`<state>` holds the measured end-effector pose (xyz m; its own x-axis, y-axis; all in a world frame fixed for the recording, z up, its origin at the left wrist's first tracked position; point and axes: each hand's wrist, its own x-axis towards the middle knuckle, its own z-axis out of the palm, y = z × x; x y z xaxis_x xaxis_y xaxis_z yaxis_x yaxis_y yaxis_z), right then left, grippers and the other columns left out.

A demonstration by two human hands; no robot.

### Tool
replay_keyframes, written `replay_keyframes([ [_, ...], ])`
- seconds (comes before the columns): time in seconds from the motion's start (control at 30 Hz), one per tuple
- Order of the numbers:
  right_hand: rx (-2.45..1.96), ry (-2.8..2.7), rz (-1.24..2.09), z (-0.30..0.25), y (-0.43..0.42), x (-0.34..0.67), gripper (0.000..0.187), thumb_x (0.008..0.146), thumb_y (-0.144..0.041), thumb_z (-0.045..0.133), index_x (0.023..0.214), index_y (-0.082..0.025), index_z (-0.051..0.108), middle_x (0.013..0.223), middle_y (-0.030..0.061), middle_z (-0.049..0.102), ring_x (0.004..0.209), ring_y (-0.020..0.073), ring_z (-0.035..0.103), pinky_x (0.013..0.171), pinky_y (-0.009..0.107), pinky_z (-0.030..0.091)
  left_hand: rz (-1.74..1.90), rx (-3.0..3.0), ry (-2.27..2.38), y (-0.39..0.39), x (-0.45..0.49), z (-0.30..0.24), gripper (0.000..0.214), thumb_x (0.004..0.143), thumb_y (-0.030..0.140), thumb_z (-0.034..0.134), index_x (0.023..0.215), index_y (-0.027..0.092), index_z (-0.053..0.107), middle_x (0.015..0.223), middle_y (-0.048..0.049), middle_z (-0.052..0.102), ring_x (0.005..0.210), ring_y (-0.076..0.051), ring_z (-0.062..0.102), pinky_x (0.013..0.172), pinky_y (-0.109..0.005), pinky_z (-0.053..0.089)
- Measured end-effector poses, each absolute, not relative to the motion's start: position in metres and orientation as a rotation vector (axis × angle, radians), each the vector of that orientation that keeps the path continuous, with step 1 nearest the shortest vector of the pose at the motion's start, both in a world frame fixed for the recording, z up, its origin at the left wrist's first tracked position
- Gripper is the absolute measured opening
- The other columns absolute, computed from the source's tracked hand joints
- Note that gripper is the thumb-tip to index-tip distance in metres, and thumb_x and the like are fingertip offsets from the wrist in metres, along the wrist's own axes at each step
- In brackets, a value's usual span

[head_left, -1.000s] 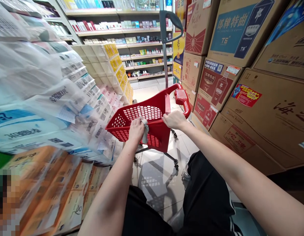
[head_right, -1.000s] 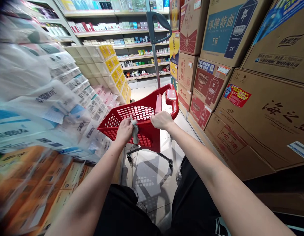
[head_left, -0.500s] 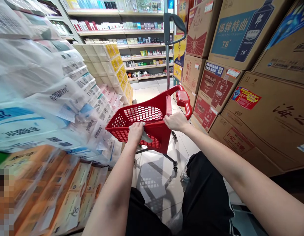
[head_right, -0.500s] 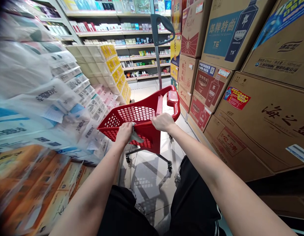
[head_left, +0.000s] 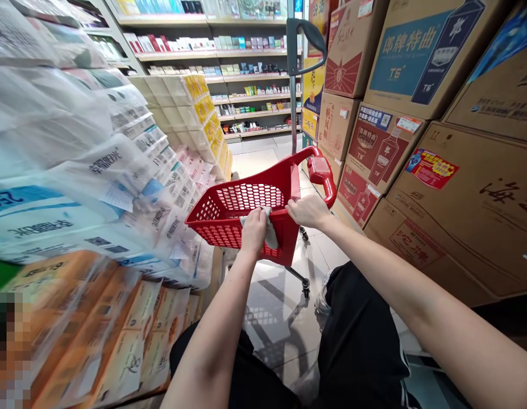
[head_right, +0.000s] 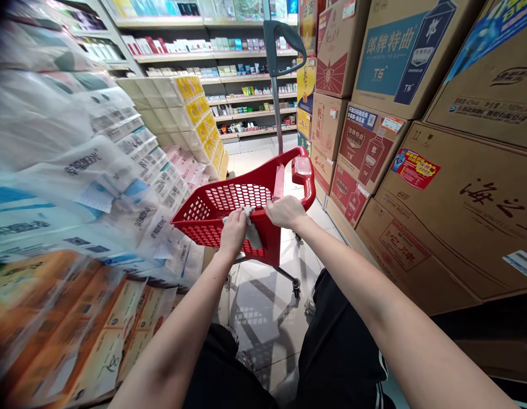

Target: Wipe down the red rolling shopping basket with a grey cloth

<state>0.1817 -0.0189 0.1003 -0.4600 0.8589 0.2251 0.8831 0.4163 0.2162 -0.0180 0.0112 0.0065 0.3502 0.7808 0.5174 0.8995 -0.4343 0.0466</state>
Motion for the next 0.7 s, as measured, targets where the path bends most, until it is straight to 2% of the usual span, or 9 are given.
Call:
replay_keyframes([
  [0.23,-1.612,-2.562,-0.457,0.098,-0.019,0.177,0.042,0.094,-0.025,0.023,0.098,-0.009,0.062,0.087,0.0188,0.068,0.074,0.0264,0.063,0.065,0.034,0.038,-1.156,-2.038,-1.951,0.026,-0.072,-0.012,0.027,0.09,0.012,0.033,0.112,0.011,0.048,0.122,-0.0142,0.048,0.118,-0.025,0.042,0.102,-0.042,0.035],
  [0.37,-1.604,-2.551,-0.476,0.097,-0.018,0.18,0.043,0.094,-0.025,0.022,0.096,-0.01,0.062,0.087,0.0173,0.068,0.074,0.0265,0.063,0.063,0.033,0.038,-1.506,-1.579,-2.202,0.024,-0.073,-0.015,0.021,0.089,0.014,0.037,0.107,0.004,0.043,0.119,-0.0197,0.044,0.113,-0.028,0.044,0.1,-0.046,0.035],
  [0.43,-1.59,-2.56,-0.483,0.096,-0.017,0.181,0.043,0.094,-0.024,0.022,0.097,-0.01,0.062,0.087,0.0168,0.068,0.075,0.0263,0.063,0.063,0.033,0.037,-1.636,-1.324,-2.375,0.024,-0.066,-0.019,0.018,0.086,0.016,0.044,0.101,0.005,0.043,0.116,-0.0214,0.044,0.11,-0.029,0.045,0.099,-0.047,0.037],
  [0.53,-1.577,-2.559,-0.492,0.095,-0.015,0.182,0.042,0.094,-0.024,0.022,0.095,-0.01,0.062,0.086,0.0169,0.068,0.073,0.0262,0.063,0.062,0.032,0.037,-1.702,-1.206,-2.498,0.027,-0.054,-0.029,0.018,0.082,0.02,0.053,0.094,0.009,0.045,0.109,-0.0186,0.049,0.108,-0.029,0.047,0.098,-0.048,0.038],
  [0.7,-1.552,-2.574,-0.481,0.093,-0.013,0.182,0.041,0.093,-0.023,0.023,0.094,-0.009,0.061,0.082,0.0175,0.067,0.071,0.0259,0.063,0.061,0.032,0.036,-1.739,-1.286,-2.436,0.03,-0.044,-0.041,0.016,0.081,0.021,0.052,0.094,0.011,0.049,0.109,-0.0145,0.051,0.111,-0.025,0.047,0.102,-0.042,0.036],
])
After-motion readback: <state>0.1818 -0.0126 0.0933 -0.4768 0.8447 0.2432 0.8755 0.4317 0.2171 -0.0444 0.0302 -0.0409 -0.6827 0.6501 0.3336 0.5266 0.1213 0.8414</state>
